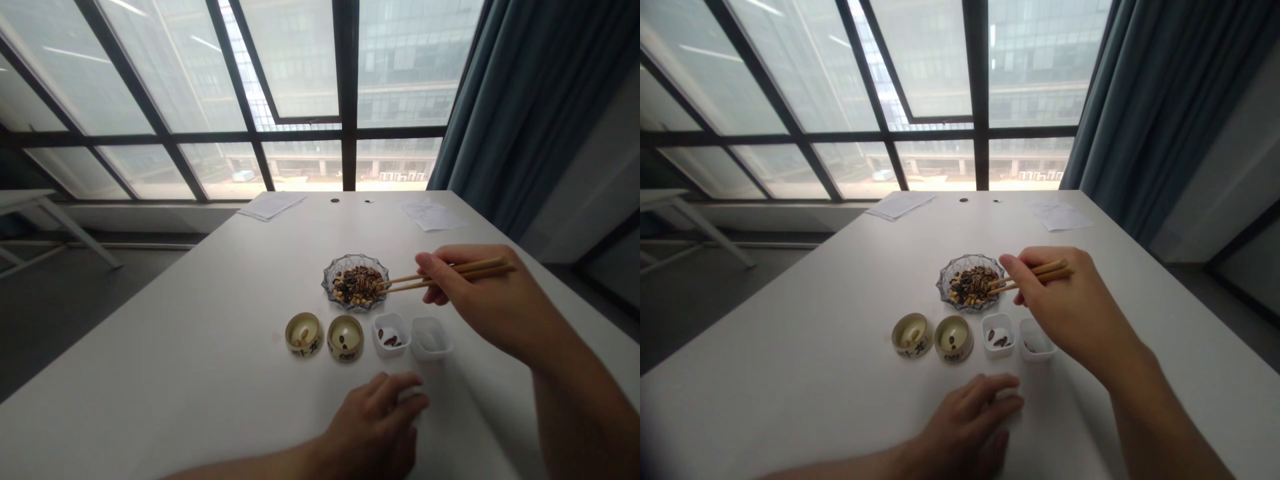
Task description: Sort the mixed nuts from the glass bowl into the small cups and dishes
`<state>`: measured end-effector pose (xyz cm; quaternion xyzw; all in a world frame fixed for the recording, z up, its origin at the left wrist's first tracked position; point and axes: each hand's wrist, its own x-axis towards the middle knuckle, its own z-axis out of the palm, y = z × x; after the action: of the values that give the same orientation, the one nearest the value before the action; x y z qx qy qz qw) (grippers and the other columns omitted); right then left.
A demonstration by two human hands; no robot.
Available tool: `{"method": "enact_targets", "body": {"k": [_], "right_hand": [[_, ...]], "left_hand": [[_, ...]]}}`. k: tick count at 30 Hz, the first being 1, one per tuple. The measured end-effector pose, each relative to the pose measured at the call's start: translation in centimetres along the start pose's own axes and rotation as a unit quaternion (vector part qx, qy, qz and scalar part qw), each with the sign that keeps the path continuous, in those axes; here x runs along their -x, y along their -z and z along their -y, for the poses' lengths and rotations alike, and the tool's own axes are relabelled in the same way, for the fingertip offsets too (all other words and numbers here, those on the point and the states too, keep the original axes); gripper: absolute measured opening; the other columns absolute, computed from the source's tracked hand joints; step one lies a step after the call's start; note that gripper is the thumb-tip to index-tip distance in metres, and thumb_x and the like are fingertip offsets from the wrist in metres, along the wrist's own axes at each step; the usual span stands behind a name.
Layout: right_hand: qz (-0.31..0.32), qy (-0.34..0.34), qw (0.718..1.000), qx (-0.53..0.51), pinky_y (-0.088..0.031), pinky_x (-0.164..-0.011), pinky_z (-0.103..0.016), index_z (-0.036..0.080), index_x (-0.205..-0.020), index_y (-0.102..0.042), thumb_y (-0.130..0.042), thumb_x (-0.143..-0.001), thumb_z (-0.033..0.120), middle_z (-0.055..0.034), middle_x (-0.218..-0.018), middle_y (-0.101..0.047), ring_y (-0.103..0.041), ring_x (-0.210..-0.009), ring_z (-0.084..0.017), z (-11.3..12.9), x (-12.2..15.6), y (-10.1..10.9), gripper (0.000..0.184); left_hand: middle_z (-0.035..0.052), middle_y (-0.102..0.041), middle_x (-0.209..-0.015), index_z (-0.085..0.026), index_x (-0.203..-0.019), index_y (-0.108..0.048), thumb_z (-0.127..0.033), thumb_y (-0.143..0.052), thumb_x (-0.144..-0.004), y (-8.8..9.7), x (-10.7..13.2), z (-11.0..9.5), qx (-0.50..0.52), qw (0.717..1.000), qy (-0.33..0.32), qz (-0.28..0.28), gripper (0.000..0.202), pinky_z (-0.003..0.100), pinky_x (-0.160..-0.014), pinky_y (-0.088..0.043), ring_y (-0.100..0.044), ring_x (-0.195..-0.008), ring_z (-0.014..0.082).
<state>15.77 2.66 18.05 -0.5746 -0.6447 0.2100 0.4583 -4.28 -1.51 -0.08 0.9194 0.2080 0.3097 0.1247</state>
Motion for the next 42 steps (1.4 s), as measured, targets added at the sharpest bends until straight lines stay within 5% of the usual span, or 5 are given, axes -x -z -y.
{"method": "enact_targets", "body": {"k": [6,16,32,38,42], "right_hand": [[-0.034,0.028,0.999,0.014,-0.052,-0.047,-0.024,0.019,-0.078,-0.079,-0.07,-0.096,0.052,-0.0027,-0.059,-0.072,-0.074,-0.054,-0.02,-0.1,0.0,0.8,0.039],[-0.135,0.053,0.989,0.01,-0.053,-0.049,-0.028,0.02,-0.077,-0.08,-0.071,-0.094,0.056,-0.0038,-0.059,-0.073,-0.073,-0.052,-0.021,-0.4,-0.2,2.8,0.04],[-0.143,0.063,0.988,-0.007,-0.053,-0.049,-0.028,0.02,-0.081,-0.08,-0.073,-0.093,0.054,-0.0037,-0.062,-0.075,-0.072,-0.051,-0.02,-0.8,-0.4,2.5,0.038],[-0.086,0.044,0.993,-0.068,-0.058,-0.051,-0.027,0.017,-0.082,-0.081,-0.076,-0.09,0.056,-0.0062,-0.067,-0.077,-0.075,-0.057,-0.021,-1.7,-1.4,0.6,0.04],[0.001,0.021,0.993,-0.119,-0.061,-0.058,-0.028,0.016,-0.081,-0.081,-0.081,-0.085,0.053,-0.007,-0.07,-0.078,-0.077,-0.065,-0.022,-3.2,-2.7,-1.3,0.037]], "left_hand": [[0.0114,-0.054,-0.154,-0.024,-0.143,-0.053,-0.038,-0.067,-0.093,4.3,-3.6,0.5,-0.179,0.977,0.112,0.013,0.054,0.054,-0.106,-0.048,-0.053,-0.125,0.0329],[0.0114,-0.067,-0.136,-0.019,-0.153,-0.045,-0.047,-0.076,-0.086,5.2,-9.2,4.1,-0.123,0.963,0.171,0.17,0.079,0.053,-0.107,-0.041,-0.052,-0.121,0.0332],[0.0054,-0.066,-0.133,-0.026,-0.128,-0.061,-0.033,-0.064,-0.096,6.3,-7.3,0.5,-0.025,0.991,0.096,0.091,0.033,0.044,-0.107,-0.047,-0.056,-0.12,0.025],[0.0063,-0.07,-0.133,-0.018,-0.117,-0.065,-0.035,-0.051,-0.103,2.5,-3.3,0.7,0.092,0.969,-0.124,0.194,0.026,0.032,-0.118,-0.042,-0.059,-0.132,0.0207],[0.0068,-0.063,-0.148,-0.019,-0.128,-0.063,-0.041,-0.048,-0.106,0.9,-1.2,2.1,0.09,0.958,-0.13,0.241,0.035,0.035,-0.13,-0.029,-0.048,-0.148,0.0225]]}}
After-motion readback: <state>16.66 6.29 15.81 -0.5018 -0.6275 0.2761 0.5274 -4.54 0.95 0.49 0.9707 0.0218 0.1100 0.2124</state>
